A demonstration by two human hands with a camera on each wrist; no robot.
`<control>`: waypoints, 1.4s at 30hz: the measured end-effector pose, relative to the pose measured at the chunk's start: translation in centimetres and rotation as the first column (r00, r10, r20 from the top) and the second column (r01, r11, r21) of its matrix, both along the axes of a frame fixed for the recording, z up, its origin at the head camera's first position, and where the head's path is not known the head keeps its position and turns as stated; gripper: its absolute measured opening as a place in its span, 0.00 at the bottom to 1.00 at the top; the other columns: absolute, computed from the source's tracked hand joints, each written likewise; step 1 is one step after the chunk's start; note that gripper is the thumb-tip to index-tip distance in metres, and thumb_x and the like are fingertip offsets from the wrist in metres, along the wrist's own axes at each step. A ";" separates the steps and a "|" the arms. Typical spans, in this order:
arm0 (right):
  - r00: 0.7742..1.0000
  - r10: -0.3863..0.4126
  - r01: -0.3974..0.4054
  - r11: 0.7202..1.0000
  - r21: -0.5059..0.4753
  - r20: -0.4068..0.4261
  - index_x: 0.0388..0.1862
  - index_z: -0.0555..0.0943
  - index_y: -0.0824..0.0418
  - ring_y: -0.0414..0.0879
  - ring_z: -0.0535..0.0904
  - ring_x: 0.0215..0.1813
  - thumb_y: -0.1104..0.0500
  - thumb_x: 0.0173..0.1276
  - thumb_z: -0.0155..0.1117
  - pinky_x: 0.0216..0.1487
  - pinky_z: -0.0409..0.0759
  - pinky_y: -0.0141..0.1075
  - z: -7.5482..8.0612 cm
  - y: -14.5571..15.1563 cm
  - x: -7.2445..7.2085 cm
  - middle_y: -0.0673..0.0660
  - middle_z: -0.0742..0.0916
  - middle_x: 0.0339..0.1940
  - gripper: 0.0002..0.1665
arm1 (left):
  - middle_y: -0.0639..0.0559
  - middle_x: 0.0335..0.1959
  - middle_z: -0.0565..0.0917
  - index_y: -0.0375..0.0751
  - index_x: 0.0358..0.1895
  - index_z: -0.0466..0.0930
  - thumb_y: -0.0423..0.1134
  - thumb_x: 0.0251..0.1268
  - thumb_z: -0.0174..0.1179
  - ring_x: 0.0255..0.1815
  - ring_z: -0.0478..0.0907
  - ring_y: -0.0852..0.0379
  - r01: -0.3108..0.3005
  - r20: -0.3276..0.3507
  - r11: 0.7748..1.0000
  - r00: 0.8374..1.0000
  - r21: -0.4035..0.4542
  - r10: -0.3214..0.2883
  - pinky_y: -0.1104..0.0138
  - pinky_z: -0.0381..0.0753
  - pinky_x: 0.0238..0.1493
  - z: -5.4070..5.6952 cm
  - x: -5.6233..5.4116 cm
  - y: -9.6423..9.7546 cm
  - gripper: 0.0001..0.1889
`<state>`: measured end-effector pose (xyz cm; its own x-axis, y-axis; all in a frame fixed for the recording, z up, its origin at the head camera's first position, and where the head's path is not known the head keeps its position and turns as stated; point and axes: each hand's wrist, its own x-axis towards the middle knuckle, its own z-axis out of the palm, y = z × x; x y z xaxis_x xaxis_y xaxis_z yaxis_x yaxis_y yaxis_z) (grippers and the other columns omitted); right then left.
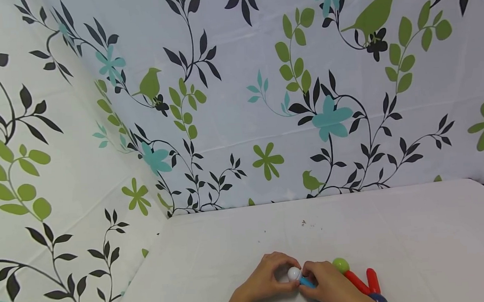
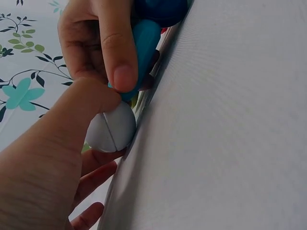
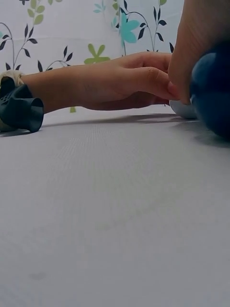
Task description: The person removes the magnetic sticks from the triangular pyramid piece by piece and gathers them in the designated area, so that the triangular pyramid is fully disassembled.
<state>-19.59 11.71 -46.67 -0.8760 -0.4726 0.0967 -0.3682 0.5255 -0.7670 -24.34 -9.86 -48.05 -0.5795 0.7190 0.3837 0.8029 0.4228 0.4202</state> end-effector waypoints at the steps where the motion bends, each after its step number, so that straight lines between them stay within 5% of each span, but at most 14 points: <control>1: 1.000 -0.006 0.006 1.000 0.010 0.002 0.38 0.81 0.60 0.34 0.70 0.29 0.53 0.63 0.70 0.33 0.75 0.29 0.0 0.0 0.0 0.44 0.79 0.27 0.13 | 0.66 0.46 0.84 0.55 0.48 0.81 0.46 0.61 0.67 0.51 0.74 0.73 -0.001 -0.002 1.000 1.000 0.001 0.001 0.74 0.64 0.52 0.0 0.0 0.0 0.12; 7: 0.999 -0.028 0.027 0.998 0.050 0.022 0.41 0.83 0.60 0.38 0.72 0.33 0.52 0.63 0.70 0.39 0.80 0.36 0.1 0.0 -0.1 0.47 0.81 0.33 0.14 | 0.65 0.47 0.84 0.54 0.48 0.81 0.45 0.62 0.67 0.50 0.74 0.73 -0.001 0.005 1.000 1.000 0.004 0.001 0.74 0.64 0.51 0.0 0.0 0.0 0.12; 14: 1.000 -0.009 0.008 0.999 -0.044 -0.016 0.45 0.82 0.61 0.33 0.70 0.32 0.53 0.64 0.69 0.35 0.77 0.27 0.0 0.9 0.5 0.46 0.78 0.33 0.15 | 0.64 0.47 0.84 0.53 0.51 0.80 0.44 0.63 0.66 0.48 0.75 0.74 0.005 0.017 1.000 1.000 0.017 -0.006 0.73 0.66 0.52 -0.1 -0.2 0.1 0.14; 17: 0.990 0.015 -0.029 0.995 -0.097 -0.140 0.43 0.81 0.60 0.31 0.71 0.33 0.56 0.65 0.68 0.34 0.77 0.27 -0.1 1.5 0.8 0.45 0.78 0.34 0.12 | 0.63 0.46 0.84 0.51 0.50 0.80 0.42 0.62 0.66 0.46 0.75 0.75 0.029 0.013 0.999 0.999 0.043 -0.030 0.75 0.68 0.51 -0.2 -0.4 0.3 0.13; 22: 0.929 0.010 -0.060 0.991 -0.124 -0.371 0.40 0.82 0.59 0.31 0.70 0.32 0.64 0.64 0.68 0.31 0.76 0.28 -0.4 2.7 0.9 0.47 0.81 0.36 0.07 | 0.59 0.45 0.84 0.47 0.51 0.80 0.40 0.63 0.66 0.44 0.75 0.73 0.054 0.058 0.994 0.997 0.091 -0.060 0.76 0.74 0.49 -0.3 -0.7 0.3 0.14; 32: 0.899 -0.130 0.102 0.991 -0.087 -0.418 0.36 0.82 0.55 0.29 0.73 0.34 0.67 0.59 0.71 0.32 0.78 0.28 0.0 5.4 1.4 0.46 0.80 0.35 0.10 | 0.57 0.46 0.81 0.45 0.54 0.79 0.40 0.64 0.66 0.47 0.73 0.70 -0.042 0.227 0.993 0.974 0.108 0.017 0.72 0.76 0.52 0.3 -0.9 -0.4 0.16; 36: 0.911 -0.192 0.184 0.981 -0.056 -0.364 0.37 0.83 0.53 0.29 0.72 0.34 0.66 0.58 0.71 0.33 0.79 0.29 0.0 6.1 1.6 0.45 0.78 0.38 0.11 | 0.56 0.46 0.81 0.44 0.55 0.78 0.39 0.64 0.66 0.46 0.73 0.70 -0.048 0.218 0.994 0.976 0.100 0.025 0.73 0.77 0.49 0.6 -1.2 -0.5 0.17; 42: 0.883 -0.259 0.256 0.965 -0.061 -0.391 0.38 0.83 0.53 0.30 0.68 0.31 0.68 0.54 0.73 0.30 0.76 0.27 -0.6 6.5 1.7 0.47 0.77 0.39 0.15 | 0.54 0.45 0.81 0.42 0.55 0.78 0.38 0.63 0.66 0.45 0.75 0.68 -0.067 0.189 0.992 0.981 0.109 0.045 0.73 0.79 0.46 0.9 -1.9 -0.5 0.17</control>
